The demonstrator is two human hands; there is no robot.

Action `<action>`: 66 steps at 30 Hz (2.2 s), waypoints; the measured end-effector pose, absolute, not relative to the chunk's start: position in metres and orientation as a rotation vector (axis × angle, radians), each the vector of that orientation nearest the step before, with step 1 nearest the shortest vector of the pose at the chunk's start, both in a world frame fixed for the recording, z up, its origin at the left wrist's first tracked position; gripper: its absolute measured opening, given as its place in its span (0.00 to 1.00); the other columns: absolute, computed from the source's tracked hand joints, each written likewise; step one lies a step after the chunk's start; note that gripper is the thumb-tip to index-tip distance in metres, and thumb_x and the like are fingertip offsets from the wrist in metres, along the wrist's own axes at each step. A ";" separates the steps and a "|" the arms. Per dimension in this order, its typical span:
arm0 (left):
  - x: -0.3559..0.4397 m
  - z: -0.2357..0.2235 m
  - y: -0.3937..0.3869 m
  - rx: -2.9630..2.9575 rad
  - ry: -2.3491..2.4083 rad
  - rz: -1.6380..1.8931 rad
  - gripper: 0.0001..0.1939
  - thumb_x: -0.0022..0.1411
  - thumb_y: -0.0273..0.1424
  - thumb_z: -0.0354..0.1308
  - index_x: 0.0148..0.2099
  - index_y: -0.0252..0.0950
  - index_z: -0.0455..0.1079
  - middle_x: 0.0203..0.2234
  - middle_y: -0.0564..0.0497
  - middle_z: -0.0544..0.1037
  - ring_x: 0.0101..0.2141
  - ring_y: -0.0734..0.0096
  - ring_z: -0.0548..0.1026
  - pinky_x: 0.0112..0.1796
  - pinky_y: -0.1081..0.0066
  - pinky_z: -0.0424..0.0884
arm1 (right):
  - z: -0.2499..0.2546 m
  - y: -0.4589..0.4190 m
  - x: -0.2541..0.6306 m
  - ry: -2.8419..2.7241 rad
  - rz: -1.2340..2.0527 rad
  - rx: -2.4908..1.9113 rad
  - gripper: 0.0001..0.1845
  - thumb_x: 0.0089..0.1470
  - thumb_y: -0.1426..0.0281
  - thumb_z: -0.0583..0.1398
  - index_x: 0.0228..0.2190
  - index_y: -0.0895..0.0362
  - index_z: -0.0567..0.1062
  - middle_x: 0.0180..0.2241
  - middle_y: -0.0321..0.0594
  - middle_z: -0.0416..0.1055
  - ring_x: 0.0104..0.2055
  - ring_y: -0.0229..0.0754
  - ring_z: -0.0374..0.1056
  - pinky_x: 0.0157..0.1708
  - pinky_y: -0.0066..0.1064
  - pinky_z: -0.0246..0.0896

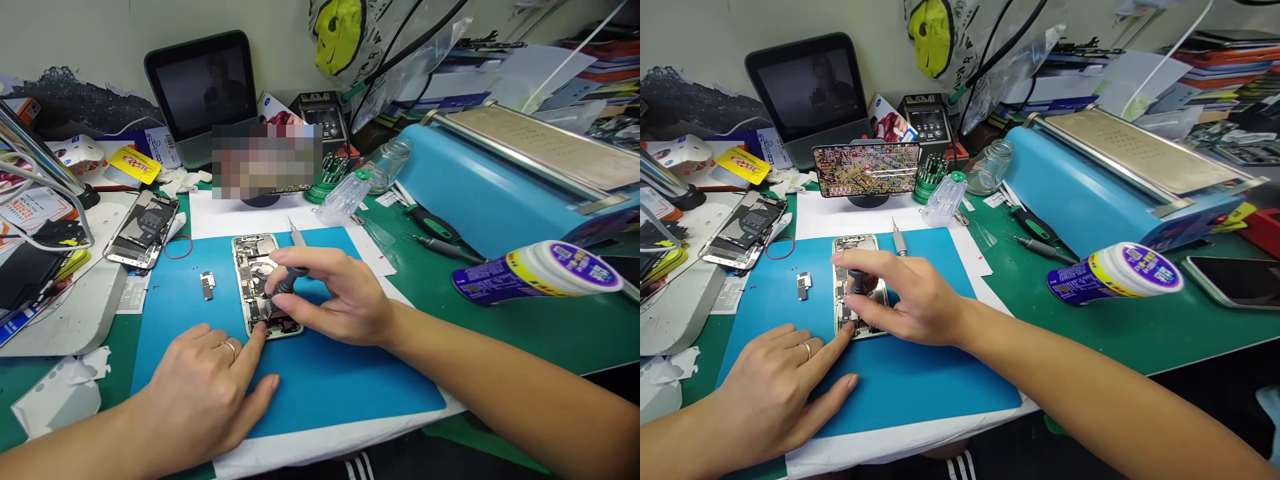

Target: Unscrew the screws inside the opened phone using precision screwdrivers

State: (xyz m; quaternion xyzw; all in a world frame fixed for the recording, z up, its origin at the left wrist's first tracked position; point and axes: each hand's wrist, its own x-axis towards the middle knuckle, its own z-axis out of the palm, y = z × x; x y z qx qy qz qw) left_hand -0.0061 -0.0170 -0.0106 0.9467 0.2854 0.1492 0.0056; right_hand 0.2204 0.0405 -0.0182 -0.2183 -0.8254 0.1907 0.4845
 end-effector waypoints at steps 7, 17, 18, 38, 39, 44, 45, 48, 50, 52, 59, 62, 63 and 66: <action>-0.007 -0.009 -0.013 2.718 0.957 0.686 0.15 0.75 0.35 0.51 0.53 0.30 0.73 0.21 0.55 0.74 0.20 0.66 0.73 0.24 0.64 0.64 | -0.018 0.038 0.217 -1.850 0.565 -0.503 0.25 0.62 0.76 0.62 0.58 0.52 0.66 0.45 0.41 0.74 0.37 0.35 0.77 0.37 0.27 0.77; -0.007 -0.009 -0.006 2.561 0.999 0.811 0.10 0.75 0.36 0.56 0.47 0.36 0.75 0.18 0.59 0.71 0.19 0.72 0.69 0.25 0.69 0.62 | -0.012 0.026 0.210 -1.694 0.767 -0.520 0.23 0.63 0.74 0.63 0.57 0.50 0.67 0.39 0.36 0.74 0.37 0.35 0.76 0.34 0.27 0.75; -0.007 -0.009 -0.006 2.563 0.986 0.810 0.09 0.75 0.35 0.55 0.47 0.37 0.75 0.20 0.58 0.73 0.19 0.72 0.70 0.25 0.69 0.62 | -0.011 0.026 0.210 -1.698 0.772 -0.507 0.23 0.63 0.74 0.63 0.57 0.50 0.66 0.39 0.36 0.73 0.37 0.35 0.76 0.34 0.26 0.75; -0.007 -0.009 -0.008 2.519 0.977 0.809 0.07 0.74 0.31 0.56 0.46 0.37 0.75 0.19 0.60 0.71 0.20 0.72 0.69 0.27 0.70 0.61 | -0.011 0.025 0.208 -1.730 0.760 -0.462 0.24 0.62 0.75 0.63 0.57 0.53 0.65 0.45 0.41 0.73 0.38 0.35 0.77 0.34 0.26 0.76; -0.007 -0.009 -0.008 2.513 0.987 0.813 0.07 0.74 0.32 0.56 0.47 0.37 0.75 0.19 0.60 0.71 0.20 0.72 0.68 0.27 0.70 0.61 | -0.011 0.025 0.209 -1.733 0.752 -0.466 0.23 0.63 0.75 0.62 0.57 0.52 0.65 0.45 0.41 0.73 0.37 0.35 0.77 0.33 0.26 0.77; -0.007 -0.007 -0.009 2.500 1.023 0.754 0.08 0.74 0.34 0.56 0.46 0.37 0.75 0.18 0.60 0.69 0.20 0.71 0.70 0.27 0.69 0.62 | -0.012 0.032 0.214 -1.756 0.637 -0.520 0.22 0.64 0.73 0.61 0.57 0.50 0.66 0.42 0.40 0.74 0.36 0.36 0.78 0.34 0.26 0.77; -0.007 -0.007 -0.009 2.517 1.016 0.733 0.08 0.74 0.34 0.56 0.46 0.37 0.75 0.19 0.59 0.70 0.20 0.70 0.70 0.27 0.68 0.62 | -0.013 0.034 0.216 -1.772 0.583 -0.516 0.23 0.63 0.74 0.61 0.57 0.50 0.66 0.43 0.40 0.75 0.36 0.36 0.78 0.34 0.27 0.77; -0.008 -0.008 -0.010 2.636 0.945 0.691 0.10 0.75 0.32 0.53 0.50 0.34 0.74 0.22 0.56 0.74 0.22 0.68 0.72 0.27 0.66 0.62 | -0.016 0.038 0.221 -1.862 0.436 -0.491 0.26 0.61 0.77 0.62 0.58 0.52 0.66 0.45 0.42 0.76 0.35 0.35 0.78 0.35 0.27 0.77; -0.008 -0.010 -0.011 2.738 0.905 0.669 0.13 0.76 0.32 0.51 0.54 0.32 0.72 0.23 0.54 0.74 0.21 0.67 0.72 0.26 0.65 0.62 | -0.018 0.039 0.222 -1.929 0.395 -0.508 0.27 0.60 0.77 0.63 0.58 0.54 0.66 0.42 0.42 0.78 0.35 0.36 0.78 0.36 0.27 0.77; -0.008 -0.012 -0.011 2.817 0.902 0.650 0.16 0.77 0.33 0.48 0.55 0.30 0.72 0.22 0.54 0.74 0.21 0.66 0.72 0.25 0.64 0.62 | -0.018 0.038 0.223 -1.969 0.388 -0.529 0.27 0.60 0.77 0.63 0.58 0.54 0.65 0.39 0.40 0.79 0.35 0.37 0.78 0.37 0.27 0.77; -0.008 -0.013 -0.011 2.836 0.898 0.583 0.17 0.77 0.34 0.47 0.53 0.29 0.74 0.22 0.53 0.75 0.22 0.65 0.75 0.24 0.64 0.62 | -0.018 0.037 0.221 -1.990 0.369 -0.540 0.26 0.61 0.75 0.63 0.58 0.54 0.65 0.41 0.43 0.80 0.36 0.37 0.79 0.38 0.27 0.78; -0.007 -0.012 -0.011 2.836 0.898 0.574 0.18 0.77 0.34 0.47 0.53 0.29 0.74 0.22 0.52 0.75 0.21 0.64 0.74 0.23 0.63 0.63 | -0.019 0.037 0.221 -2.001 0.347 -0.518 0.25 0.61 0.75 0.63 0.58 0.56 0.65 0.43 0.45 0.80 0.38 0.37 0.79 0.41 0.28 0.78; -0.007 -0.012 -0.011 2.836 0.900 0.577 0.18 0.77 0.34 0.47 0.53 0.29 0.74 0.22 0.52 0.75 0.21 0.63 0.74 0.23 0.62 0.63 | -0.019 0.037 0.221 -2.002 0.345 -0.508 0.26 0.61 0.75 0.63 0.59 0.56 0.65 0.44 0.46 0.80 0.38 0.37 0.79 0.42 0.29 0.78; -0.008 -0.012 -0.011 2.835 0.902 0.581 0.18 0.77 0.34 0.47 0.53 0.29 0.74 0.22 0.52 0.75 0.21 0.64 0.73 0.23 0.62 0.64 | -0.019 0.038 0.220 -2.007 0.354 -0.493 0.26 0.61 0.76 0.62 0.59 0.56 0.65 0.45 0.45 0.80 0.39 0.37 0.79 0.42 0.29 0.79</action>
